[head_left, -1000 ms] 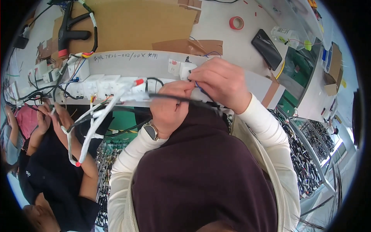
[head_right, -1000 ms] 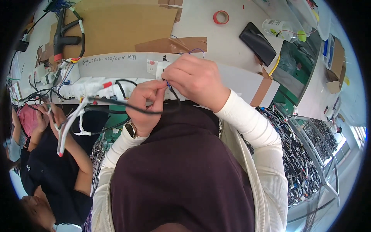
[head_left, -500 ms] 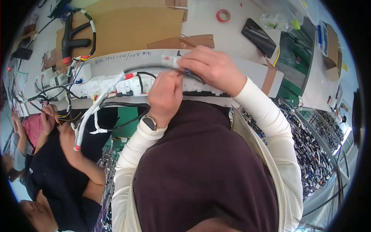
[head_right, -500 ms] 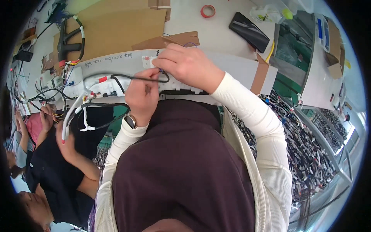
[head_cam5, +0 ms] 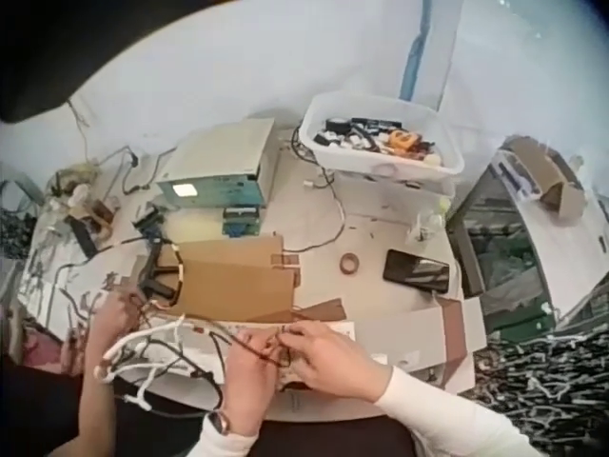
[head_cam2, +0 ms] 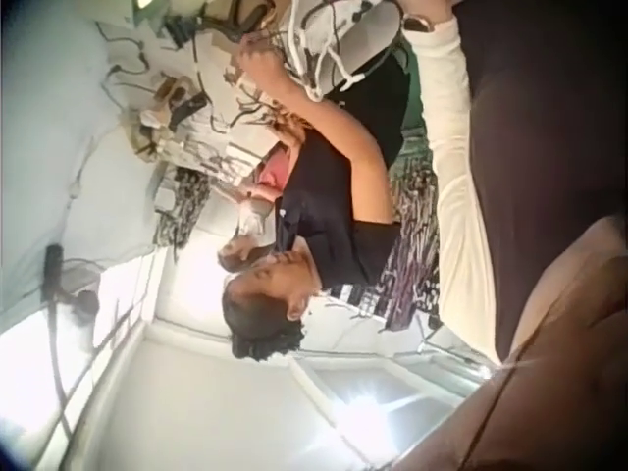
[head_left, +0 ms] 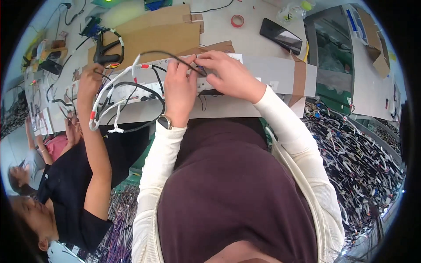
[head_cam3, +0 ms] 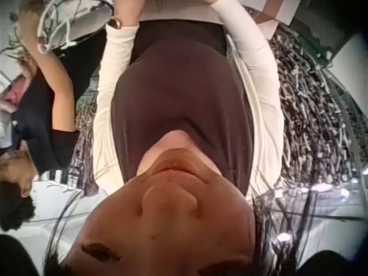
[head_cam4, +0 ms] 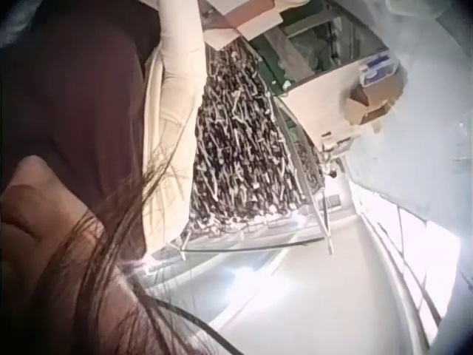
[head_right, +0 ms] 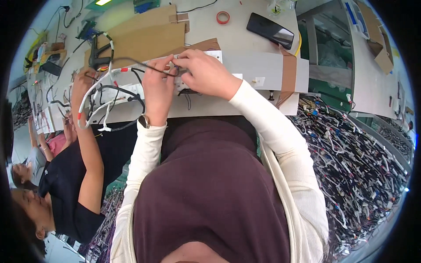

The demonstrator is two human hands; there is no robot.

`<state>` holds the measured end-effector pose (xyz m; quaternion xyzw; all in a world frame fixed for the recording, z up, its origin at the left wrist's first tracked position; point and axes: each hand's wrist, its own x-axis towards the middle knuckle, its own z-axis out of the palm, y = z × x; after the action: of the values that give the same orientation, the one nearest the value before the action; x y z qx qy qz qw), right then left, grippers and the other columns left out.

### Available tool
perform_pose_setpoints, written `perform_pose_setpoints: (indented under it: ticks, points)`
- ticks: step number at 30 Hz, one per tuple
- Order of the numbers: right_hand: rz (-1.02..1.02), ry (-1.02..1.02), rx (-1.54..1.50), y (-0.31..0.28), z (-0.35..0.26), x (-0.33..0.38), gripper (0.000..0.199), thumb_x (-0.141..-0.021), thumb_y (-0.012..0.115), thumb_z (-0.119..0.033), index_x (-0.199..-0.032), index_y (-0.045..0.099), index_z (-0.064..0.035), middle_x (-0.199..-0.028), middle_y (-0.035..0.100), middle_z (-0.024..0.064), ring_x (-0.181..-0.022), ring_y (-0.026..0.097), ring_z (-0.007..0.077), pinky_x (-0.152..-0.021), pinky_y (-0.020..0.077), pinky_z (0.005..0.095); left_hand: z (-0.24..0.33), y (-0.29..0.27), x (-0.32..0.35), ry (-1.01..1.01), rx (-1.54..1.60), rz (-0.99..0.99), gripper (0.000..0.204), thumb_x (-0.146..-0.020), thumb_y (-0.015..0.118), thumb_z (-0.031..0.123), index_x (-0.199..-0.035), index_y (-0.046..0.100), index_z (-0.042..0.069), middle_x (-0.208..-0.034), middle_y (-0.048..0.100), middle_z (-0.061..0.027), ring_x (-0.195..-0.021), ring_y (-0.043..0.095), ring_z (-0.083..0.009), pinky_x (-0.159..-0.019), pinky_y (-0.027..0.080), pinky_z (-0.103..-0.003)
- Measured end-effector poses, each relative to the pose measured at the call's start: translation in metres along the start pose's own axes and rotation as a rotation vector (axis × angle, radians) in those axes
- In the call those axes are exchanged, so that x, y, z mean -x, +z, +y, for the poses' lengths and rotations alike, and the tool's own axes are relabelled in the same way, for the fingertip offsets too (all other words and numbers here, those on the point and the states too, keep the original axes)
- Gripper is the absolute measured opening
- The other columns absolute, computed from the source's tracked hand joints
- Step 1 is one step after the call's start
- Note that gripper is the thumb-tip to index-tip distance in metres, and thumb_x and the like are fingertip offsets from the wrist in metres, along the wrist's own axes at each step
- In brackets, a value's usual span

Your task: The person assembles and connects wiring harnesses, cables, and connectors by hand at a manufacturing workstation, then places the assembled components onto a test rack.

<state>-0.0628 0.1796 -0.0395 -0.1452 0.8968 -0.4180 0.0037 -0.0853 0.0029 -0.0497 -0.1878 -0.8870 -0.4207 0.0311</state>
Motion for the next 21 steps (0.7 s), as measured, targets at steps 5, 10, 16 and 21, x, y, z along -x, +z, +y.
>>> perform_pose_setpoints:
  ticks: [5,10,16,21]
  points:
    - [0.089,-0.010,0.019,0.003,-0.013,-0.001,0.035,-0.084,0.062,-0.016,-0.117,0.067,-0.0045,-0.110,0.064,0.0152,-0.103,0.062,0.0356,-0.087,0.0522,0.0427,0.001,0.001,-0.006,0.042,0.060,-0.030,0.033,-0.083,0.066,-0.002,-0.115,0.062,0.003,-0.103,0.061,-0.0170,-0.088,0.062,-0.0371,-0.077,0.052,-0.045]
    - [0.156,-0.057,0.097,0.016,-0.004,-0.006,0.020,-0.086,0.064,-0.022,-0.092,0.071,-0.0043,-0.090,0.068,0.0171,-0.086,0.067,0.0353,-0.076,0.0541,0.0466,0.003,0.008,0.015,0.076,-0.058,0.046,0.049,-0.084,0.064,-0.004,-0.131,0.053,0.002,-0.117,0.059,-0.0197,-0.102,0.061,-0.0340,-0.086,0.052,-0.040]
    - [0.209,0.030,0.371,0.039,-0.014,-0.007,0.015,-0.085,0.065,-0.016,-0.079,0.071,-0.0032,-0.081,0.068,0.0161,-0.076,0.067,0.0367,-0.069,0.0539,0.0454,0.039,0.014,0.098,0.225,-0.207,0.277,0.056,-0.083,0.064,-0.003,-0.136,0.046,-0.003,-0.138,0.044,-0.0245,-0.130,0.044,-0.0441,-0.107,0.041,-0.047]
    - [0.338,-0.016,0.202,0.039,-0.009,0.002,0.011,-0.084,0.062,-0.012,-0.080,0.069,-0.0058,-0.083,0.068,0.0157,-0.077,0.067,0.0365,-0.070,0.0536,0.0464,0.032,0.004,0.226,0.088,-0.144,0.228,0.043,-0.085,0.068,0.002,-0.126,0.056,0.001,-0.133,0.050,-0.0192,-0.125,0.049,-0.0401,-0.104,0.043,-0.045]
